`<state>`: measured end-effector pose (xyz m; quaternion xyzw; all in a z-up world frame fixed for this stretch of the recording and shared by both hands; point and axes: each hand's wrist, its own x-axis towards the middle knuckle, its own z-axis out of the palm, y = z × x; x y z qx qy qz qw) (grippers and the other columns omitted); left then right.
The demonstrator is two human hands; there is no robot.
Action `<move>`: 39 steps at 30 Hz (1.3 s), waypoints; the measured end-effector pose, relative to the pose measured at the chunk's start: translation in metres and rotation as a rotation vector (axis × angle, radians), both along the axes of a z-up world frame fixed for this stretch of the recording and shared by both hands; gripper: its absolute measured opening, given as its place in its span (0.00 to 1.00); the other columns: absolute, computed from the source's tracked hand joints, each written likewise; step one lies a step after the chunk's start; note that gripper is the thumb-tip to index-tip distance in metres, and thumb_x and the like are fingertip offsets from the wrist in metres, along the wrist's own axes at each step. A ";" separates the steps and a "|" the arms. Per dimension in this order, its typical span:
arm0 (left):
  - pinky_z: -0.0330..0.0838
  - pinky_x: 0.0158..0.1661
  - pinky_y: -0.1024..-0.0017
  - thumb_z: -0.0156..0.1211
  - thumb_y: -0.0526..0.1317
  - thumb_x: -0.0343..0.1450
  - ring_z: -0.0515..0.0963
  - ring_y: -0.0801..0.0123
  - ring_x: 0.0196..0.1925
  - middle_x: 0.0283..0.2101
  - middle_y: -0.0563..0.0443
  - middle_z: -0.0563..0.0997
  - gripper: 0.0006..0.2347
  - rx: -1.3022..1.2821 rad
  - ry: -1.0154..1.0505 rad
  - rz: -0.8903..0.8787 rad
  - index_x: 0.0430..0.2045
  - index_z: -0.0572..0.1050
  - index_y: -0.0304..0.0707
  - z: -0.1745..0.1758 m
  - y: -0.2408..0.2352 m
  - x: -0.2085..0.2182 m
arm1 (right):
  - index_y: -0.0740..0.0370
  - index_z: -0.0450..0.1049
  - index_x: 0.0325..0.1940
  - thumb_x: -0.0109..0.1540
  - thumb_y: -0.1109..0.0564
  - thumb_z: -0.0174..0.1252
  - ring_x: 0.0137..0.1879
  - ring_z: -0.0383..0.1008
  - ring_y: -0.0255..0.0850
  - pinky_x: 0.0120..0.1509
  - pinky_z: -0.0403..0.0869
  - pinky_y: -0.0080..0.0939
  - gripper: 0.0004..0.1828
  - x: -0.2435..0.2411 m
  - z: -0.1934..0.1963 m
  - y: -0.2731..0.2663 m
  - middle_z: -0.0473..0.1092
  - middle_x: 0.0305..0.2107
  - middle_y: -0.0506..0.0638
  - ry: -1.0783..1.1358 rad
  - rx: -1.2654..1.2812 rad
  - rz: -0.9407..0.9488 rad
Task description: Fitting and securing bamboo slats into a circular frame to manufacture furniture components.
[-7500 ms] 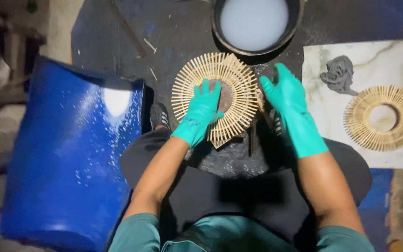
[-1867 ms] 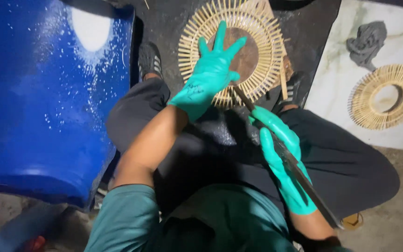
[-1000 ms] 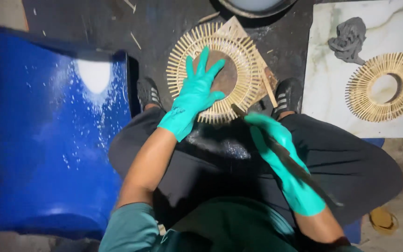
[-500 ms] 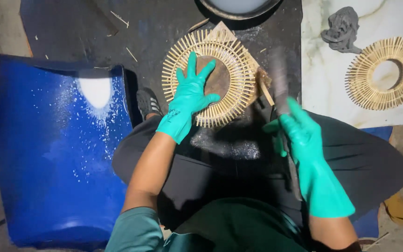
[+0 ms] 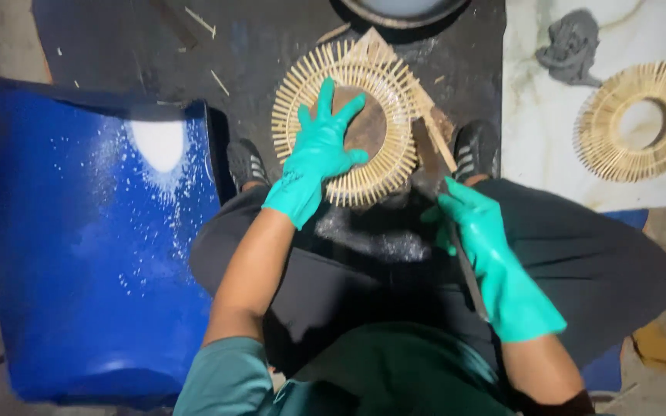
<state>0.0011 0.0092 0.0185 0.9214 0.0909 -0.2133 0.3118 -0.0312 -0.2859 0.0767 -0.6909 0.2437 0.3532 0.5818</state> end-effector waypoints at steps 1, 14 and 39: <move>0.46 0.70 0.38 0.82 0.48 0.54 0.41 0.14 0.73 0.78 0.41 0.37 0.45 0.020 0.000 -0.017 0.68 0.62 0.68 -0.001 0.001 0.004 | 0.65 0.74 0.65 0.67 0.60 0.53 0.16 0.66 0.41 0.17 0.63 0.40 0.21 0.002 -0.001 -0.003 0.77 0.28 0.58 0.007 0.056 -0.021; 0.50 0.67 0.32 0.81 0.45 0.55 0.36 0.22 0.77 0.79 0.53 0.34 0.45 0.017 0.105 -0.034 0.68 0.60 0.76 0.026 -0.003 0.004 | 0.60 0.69 0.69 0.65 0.60 0.55 0.16 0.65 0.40 0.17 0.62 0.39 0.26 -0.011 -0.002 -0.001 0.76 0.26 0.58 0.066 0.069 -0.047; 0.34 0.70 0.32 0.77 0.52 0.58 0.44 0.30 0.76 0.75 0.24 0.38 0.41 0.086 -0.158 0.005 0.69 0.62 0.60 -0.033 -0.027 -0.029 | 0.58 0.56 0.75 0.68 0.53 0.52 0.19 0.69 0.38 0.20 0.67 0.38 0.31 -0.051 -0.039 -0.023 0.79 0.32 0.56 -0.051 0.242 -0.125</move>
